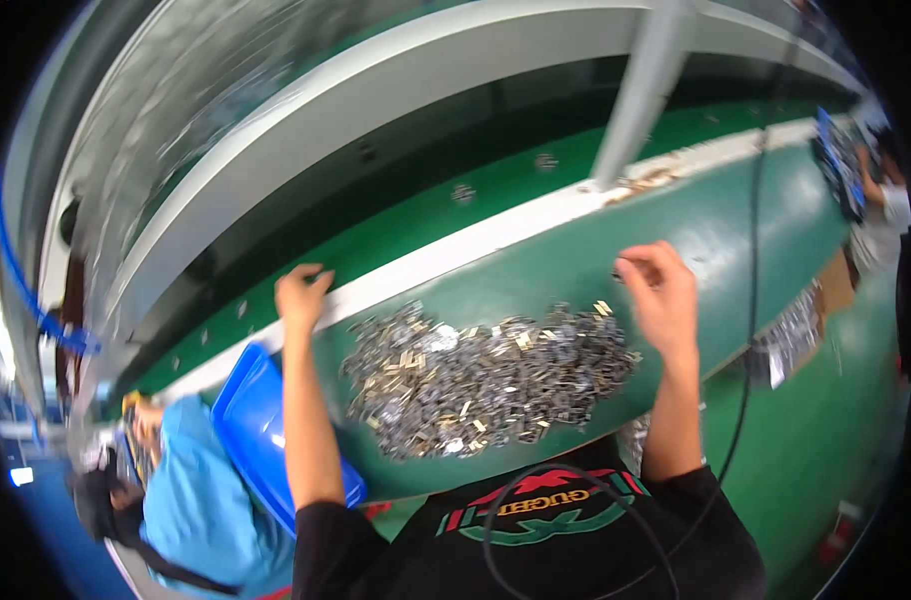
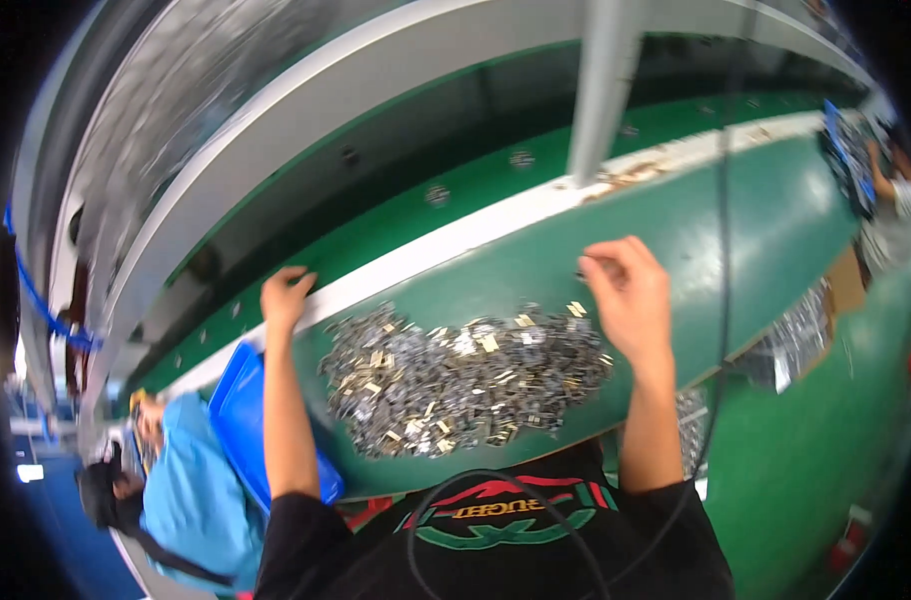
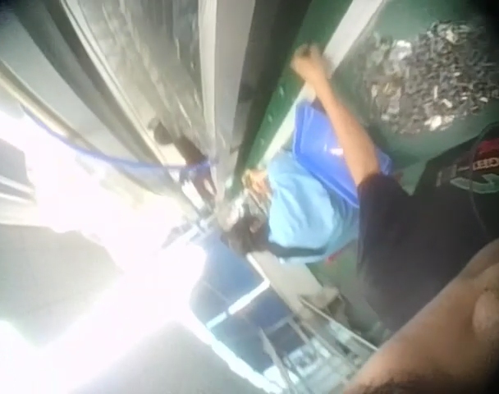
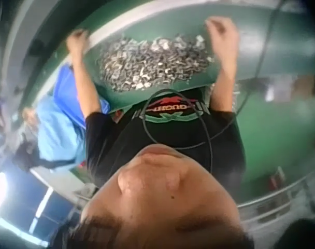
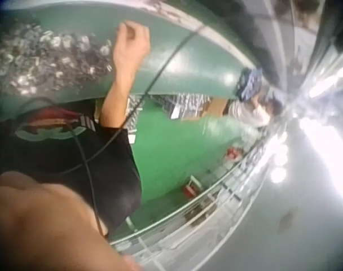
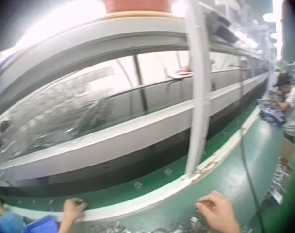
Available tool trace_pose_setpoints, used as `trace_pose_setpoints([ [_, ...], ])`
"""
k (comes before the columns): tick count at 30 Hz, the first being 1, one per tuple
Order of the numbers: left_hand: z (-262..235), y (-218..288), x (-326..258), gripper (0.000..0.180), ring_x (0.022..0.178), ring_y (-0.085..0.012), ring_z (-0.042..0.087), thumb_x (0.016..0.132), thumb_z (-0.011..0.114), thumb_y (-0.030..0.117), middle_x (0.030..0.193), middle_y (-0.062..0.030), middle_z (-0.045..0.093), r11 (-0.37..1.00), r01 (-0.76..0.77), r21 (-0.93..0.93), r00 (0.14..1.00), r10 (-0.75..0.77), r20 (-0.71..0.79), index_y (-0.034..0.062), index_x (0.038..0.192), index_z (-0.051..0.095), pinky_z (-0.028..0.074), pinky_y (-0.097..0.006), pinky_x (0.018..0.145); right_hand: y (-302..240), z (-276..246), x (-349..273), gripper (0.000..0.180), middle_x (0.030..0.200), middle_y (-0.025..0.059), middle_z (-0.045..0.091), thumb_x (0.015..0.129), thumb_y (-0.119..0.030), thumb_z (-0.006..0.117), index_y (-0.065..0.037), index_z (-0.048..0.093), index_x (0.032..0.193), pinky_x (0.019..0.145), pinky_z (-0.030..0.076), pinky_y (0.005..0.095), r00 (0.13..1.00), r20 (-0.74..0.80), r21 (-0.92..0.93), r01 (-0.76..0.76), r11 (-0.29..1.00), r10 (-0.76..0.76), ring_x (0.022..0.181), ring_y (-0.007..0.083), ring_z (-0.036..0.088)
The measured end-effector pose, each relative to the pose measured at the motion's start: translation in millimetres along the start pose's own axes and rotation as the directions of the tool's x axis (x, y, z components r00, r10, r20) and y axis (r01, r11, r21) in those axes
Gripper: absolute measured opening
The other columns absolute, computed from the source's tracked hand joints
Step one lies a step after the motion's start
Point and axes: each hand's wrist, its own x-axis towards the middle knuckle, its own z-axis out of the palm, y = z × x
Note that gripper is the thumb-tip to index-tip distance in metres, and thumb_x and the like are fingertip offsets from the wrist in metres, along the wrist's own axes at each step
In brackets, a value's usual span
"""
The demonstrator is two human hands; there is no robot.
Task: The person assembles small electronic components by hand, inserting metal pins into plastic housings at a factory workbench.
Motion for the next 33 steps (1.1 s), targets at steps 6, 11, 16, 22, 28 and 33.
trace_pose_setpoints([
  [6, -17, 104, -42, 0.031, 0.075, -0.0095, 0.063, 0.079, 0.078, 0.007, 0.09, -0.0071, 0.069, 0.783, 0.043, -0.62, 0.999, -0.026, 0.036, -0.0022, 0.106, 0.067, 0.052, -0.024, 0.07, -23, 36, -14, 0.009, 0.086, 0.0062, 0.062, 0.085, 0.002, 0.07, 0.002, 0.069, 0.094, 0.065, 0.051, 0.0234, 0.996, 0.082, 0.164, 0.013, 0.986, -0.027, 0.074, 0.0128, 0.063],
  [11, -34, 189, -106, 0.045, 0.079, -0.0127, 0.066, 0.079, 0.072, -0.011, 0.093, -0.011, 0.07, 0.426, 0.286, -0.859, 0.946, 0.015, 0.323, -0.005, 0.123, 0.062, 0.054, -0.024, 0.076, -51, 70, -25, 0.015, 0.091, 0.0075, 0.065, 0.083, 0.001, 0.073, 0.001, 0.071, 0.098, 0.065, 0.053, 0.0238, 0.959, 0.251, 0.429, 0.011, 0.903, -0.131, 0.076, 0.0135, 0.066],
  [16, -24, 213, -133, 0.044, 0.079, -0.013, 0.067, 0.083, 0.07, -0.01, 0.094, -0.0114, 0.07, 0.361, 0.285, -0.888, 0.938, 0.087, 0.336, -0.004, 0.126, 0.061, 0.056, -0.023, 0.073, -62, 84, -23, 0.015, 0.09, 0.007, 0.066, 0.083, -0.001, 0.074, 0.0, 0.071, 0.098, 0.064, 0.054, 0.0245, 0.957, 0.254, 0.469, 0.005, 0.883, -0.14, 0.073, 0.0126, 0.066],
  [22, -19, 216, -142, 0.017, 0.088, -0.0165, 0.068, 0.088, 0.064, -0.009, 0.103, -0.0151, 0.07, -0.179, 0.508, -0.843, 0.861, 0.097, 0.499, -0.0034, 0.103, 0.066, 0.057, -0.027, 0.077, -69, 83, -24, 0.012, 0.088, 0.0082, 0.066, 0.084, 0.0, 0.073, 0.001, 0.07, 0.095, 0.063, 0.055, 0.025, 0.959, 0.226, 0.476, 0.045, 0.879, -0.172, 0.075, 0.0148, 0.067],
  [28, 0, 222, -153, 0.02, 0.088, -0.014, 0.067, 0.088, 0.068, -0.004, 0.1, -0.0113, 0.07, -0.131, 0.524, -0.841, 0.851, 0.128, 0.51, 0.0002, 0.107, 0.061, 0.054, -0.026, 0.081, -67, 100, -40, 0.013, 0.092, 0.0095, 0.065, 0.085, 0.002, 0.07, 0.001, 0.068, 0.098, 0.064, 0.056, 0.0267, 0.984, 0.159, 0.495, -0.008, 0.869, -0.082, 0.076, 0.0158, 0.069],
  [33, 23, 251, -171, 0.01, 0.076, -0.0076, 0.059, 0.096, 0.066, 0.011, 0.085, -0.0018, 0.064, -0.157, 0.371, -0.915, 0.912, -0.124, 0.391, 0.0011, 0.098, 0.063, 0.048, -0.022, 0.068, -59, 126, -54, 0.014, 0.104, 0.0111, 0.052, 0.093, -0.001, 0.06, 0.0, 0.058, 0.107, 0.072, 0.048, 0.0265, 0.998, -0.05, 0.516, 0.057, 0.855, -0.037, 0.082, 0.0153, 0.055],
])
